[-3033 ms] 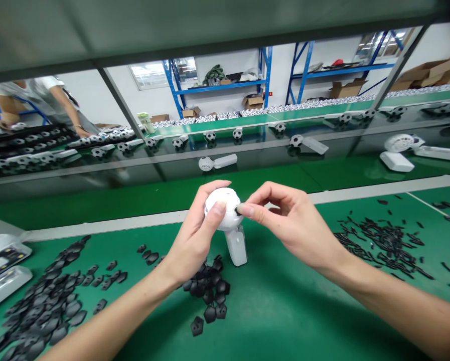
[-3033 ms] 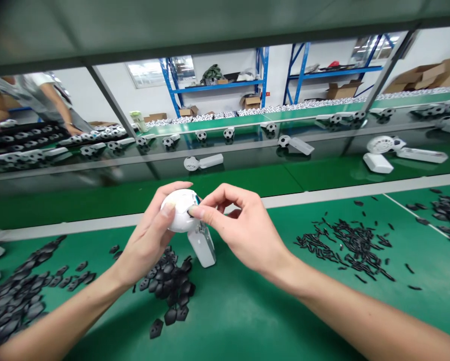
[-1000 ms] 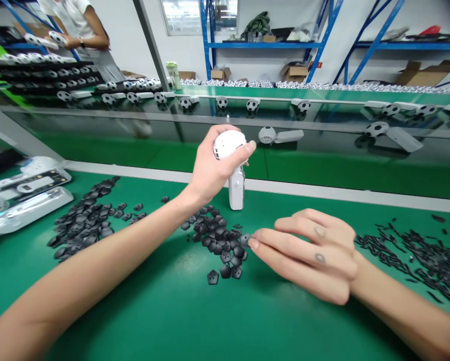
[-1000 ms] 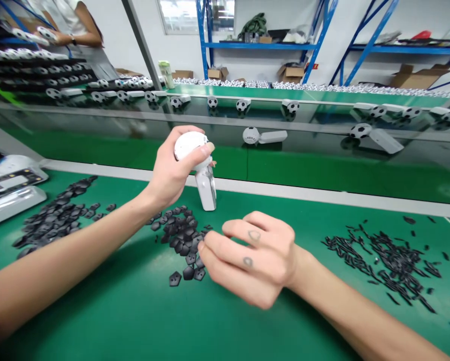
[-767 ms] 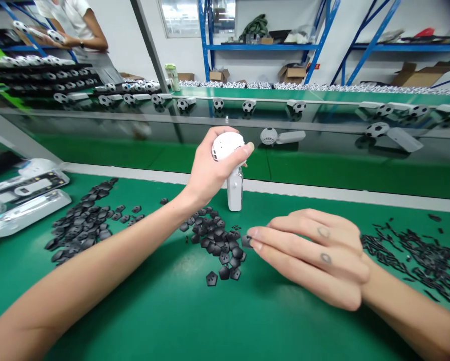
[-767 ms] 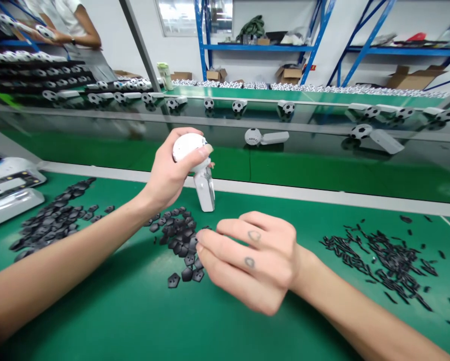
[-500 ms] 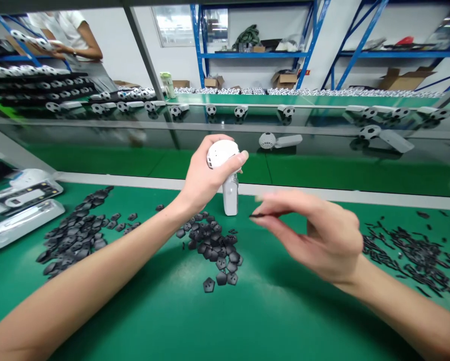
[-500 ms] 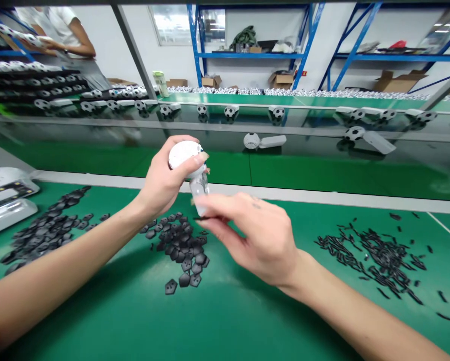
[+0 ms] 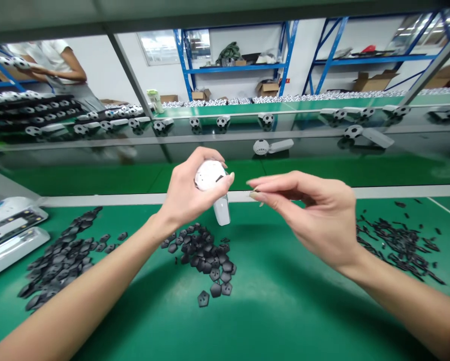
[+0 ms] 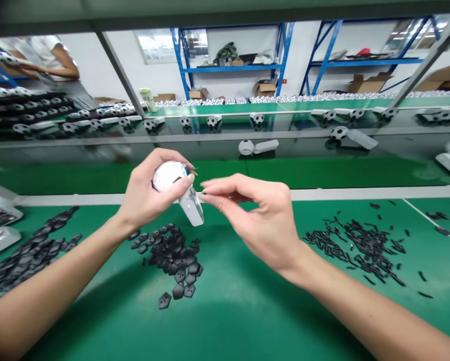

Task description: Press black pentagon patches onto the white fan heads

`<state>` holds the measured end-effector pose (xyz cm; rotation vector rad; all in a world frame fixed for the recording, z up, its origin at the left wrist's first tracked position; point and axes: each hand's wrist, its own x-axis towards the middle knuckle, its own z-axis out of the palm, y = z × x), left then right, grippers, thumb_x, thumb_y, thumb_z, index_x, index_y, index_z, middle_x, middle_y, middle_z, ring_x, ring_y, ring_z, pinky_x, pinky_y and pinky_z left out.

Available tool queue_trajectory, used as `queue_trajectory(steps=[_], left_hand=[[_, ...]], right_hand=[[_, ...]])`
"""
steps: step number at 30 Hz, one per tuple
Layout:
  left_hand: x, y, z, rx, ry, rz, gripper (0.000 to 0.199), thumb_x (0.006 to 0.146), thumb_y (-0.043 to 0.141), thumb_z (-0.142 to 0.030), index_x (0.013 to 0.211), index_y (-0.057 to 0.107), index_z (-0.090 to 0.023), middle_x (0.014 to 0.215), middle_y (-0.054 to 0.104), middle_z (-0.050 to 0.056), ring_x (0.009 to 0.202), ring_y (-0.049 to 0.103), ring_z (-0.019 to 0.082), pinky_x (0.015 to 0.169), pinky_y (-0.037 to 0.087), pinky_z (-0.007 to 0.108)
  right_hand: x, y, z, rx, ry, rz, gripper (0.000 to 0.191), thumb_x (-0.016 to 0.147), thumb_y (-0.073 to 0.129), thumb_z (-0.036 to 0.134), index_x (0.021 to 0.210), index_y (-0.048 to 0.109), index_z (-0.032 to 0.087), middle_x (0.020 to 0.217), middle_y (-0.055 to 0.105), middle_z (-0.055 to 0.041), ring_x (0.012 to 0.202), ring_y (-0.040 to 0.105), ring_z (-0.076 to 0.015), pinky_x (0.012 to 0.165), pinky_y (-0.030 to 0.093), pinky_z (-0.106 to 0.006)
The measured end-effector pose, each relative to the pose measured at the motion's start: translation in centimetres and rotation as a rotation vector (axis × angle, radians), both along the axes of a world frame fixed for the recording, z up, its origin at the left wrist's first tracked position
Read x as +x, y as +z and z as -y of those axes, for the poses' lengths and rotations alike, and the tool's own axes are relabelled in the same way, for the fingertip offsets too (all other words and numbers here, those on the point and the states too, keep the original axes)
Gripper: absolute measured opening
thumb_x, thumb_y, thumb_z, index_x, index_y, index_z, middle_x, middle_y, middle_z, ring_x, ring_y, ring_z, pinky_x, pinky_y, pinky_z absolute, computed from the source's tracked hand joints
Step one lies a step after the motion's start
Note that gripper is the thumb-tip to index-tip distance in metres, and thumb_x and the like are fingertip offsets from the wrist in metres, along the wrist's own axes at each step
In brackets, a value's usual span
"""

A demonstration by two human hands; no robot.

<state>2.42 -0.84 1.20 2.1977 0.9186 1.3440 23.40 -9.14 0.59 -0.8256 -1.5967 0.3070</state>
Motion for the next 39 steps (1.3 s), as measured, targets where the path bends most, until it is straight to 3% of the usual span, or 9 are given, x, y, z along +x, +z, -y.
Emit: queue_trajectory(steps=[3, 8, 11, 22, 25, 28, 30, 34, 39], left_hand=[[0.2, -0.1, 0.2, 0.114, 0.015, -0.019, 0.018, 0.088, 0.079, -0.033, 0.096, 0.074, -0.018, 0.091, 0.074, 0.004, 0.072, 0.064, 0.015, 0.066, 0.048, 0.026], [1.5, -0.8, 1.2, -0.334, -0.066, 0.397, 0.027, 0.089, 0.082, -0.042, 0.093, 0.069, -0.018, 0.083, 0.071, 0.002, 0.064, 0.069, 0.019, 0.058, 0.060, 0.030], [2.2, -1.0, 2.3, -0.490, -0.132, 0.545, 0.030, 0.088, 0.084, -0.042, 0.094, 0.067, -0.018, 0.087, 0.072, 0.002, 0.064, 0.072, 0.020, 0.059, 0.064, 0.031], [2.6, -0.8, 3.5, -0.583, -0.181, 0.592, 0.030, 0.087, 0.085, -0.039, 0.094, 0.067, -0.017, 0.088, 0.072, 0.003, 0.065, 0.073, 0.020, 0.059, 0.063, 0.030], [2.7, -0.6, 3.6, -0.632, -0.172, 0.593, 0.030, 0.085, 0.085, -0.041, 0.092, 0.066, -0.017, 0.088, 0.071, 0.003, 0.065, 0.073, 0.020, 0.059, 0.063, 0.030], [2.8, -0.4, 3.8, -0.711, -0.179, 0.560, 0.028, 0.085, 0.081, -0.041, 0.089, 0.066, -0.017, 0.086, 0.070, 0.003, 0.067, 0.069, 0.018, 0.058, 0.059, 0.027], [2.9, -0.3, 4.0, -0.788, -0.168, 0.514, 0.027, 0.085, 0.078, -0.041, 0.087, 0.066, -0.017, 0.083, 0.069, 0.003, 0.066, 0.064, 0.016, 0.055, 0.053, 0.023], [3.1, -0.7, 4.3, -0.955, -0.123, 0.421, 0.030, 0.082, 0.077, -0.044, 0.081, 0.062, -0.018, 0.077, 0.060, 0.001, 0.062, 0.051, 0.012, 0.050, 0.040, 0.019], [3.1, -1.0, 4.4, -0.983, -0.102, 0.369, 0.036, 0.082, 0.077, -0.049, 0.079, 0.060, -0.018, 0.077, 0.052, -0.001, 0.062, 0.044, 0.011, 0.049, 0.036, 0.019]], right_hand=[[0.0, -0.2, -0.2, 0.053, 0.005, -0.028, 0.020, 0.087, 0.085, 0.003, 0.087, 0.083, 0.023, 0.091, 0.082, -0.0007, 0.082, 0.078, -0.0167, 0.067, 0.064, -0.024], [1.2, -0.2, 0.3, 0.416, -0.074, 0.313, 0.020, 0.093, 0.079, 0.002, 0.095, 0.082, 0.022, 0.092, 0.083, -0.0023, 0.077, 0.078, -0.0157, 0.069, 0.063, -0.025], [2.1, 0.1, 1.0, 0.564, -0.090, 0.548, 0.019, 0.098, 0.073, 0.004, 0.099, 0.080, 0.022, 0.093, 0.084, -0.0021, 0.082, 0.080, -0.0170, 0.076, 0.065, -0.027], [3.8, 1.5, 2.7, 0.618, -0.070, 0.809, 0.014, 0.105, 0.070, 0.016, 0.104, 0.079, 0.028, 0.105, 0.085, 0.0009, 0.099, 0.081, -0.0193, 0.098, 0.069, -0.031], [3.9, 1.5, 2.3, 0.627, -0.086, 0.828, 0.018, 0.106, 0.069, 0.016, 0.100, 0.079, 0.029, 0.103, 0.085, 0.0015, 0.095, 0.081, -0.0184, 0.098, 0.068, -0.031], [3.0, 0.8, 1.1, 0.538, -0.073, 0.662, 0.017, 0.104, 0.071, 0.015, 0.095, 0.076, 0.029, 0.094, 0.084, 0.0033, 0.083, 0.079, -0.0164, 0.078, 0.066, -0.028], [2.1, 0.1, 0.3, 0.335, -0.004, 0.503, 0.013, 0.100, 0.077, 0.015, 0.094, 0.074, 0.026, 0.089, 0.082, 0.0039, 0.078, 0.077, -0.0149, 0.069, 0.061, -0.027], [0.8, -1.0, -0.5, -0.147, 0.158, 0.301, 0.016, 0.096, 0.079, 0.012, 0.086, 0.071, 0.021, 0.083, 0.078, 0.0050, 0.072, 0.071, -0.0119, 0.068, 0.054, -0.024], [0.6, -1.2, -0.6, -0.333, 0.207, 0.204, 0.018, 0.098, 0.076, 0.017, 0.082, 0.068, 0.020, 0.080, 0.075, 0.0035, 0.070, 0.067, -0.0129, 0.064, 0.050, -0.025]])
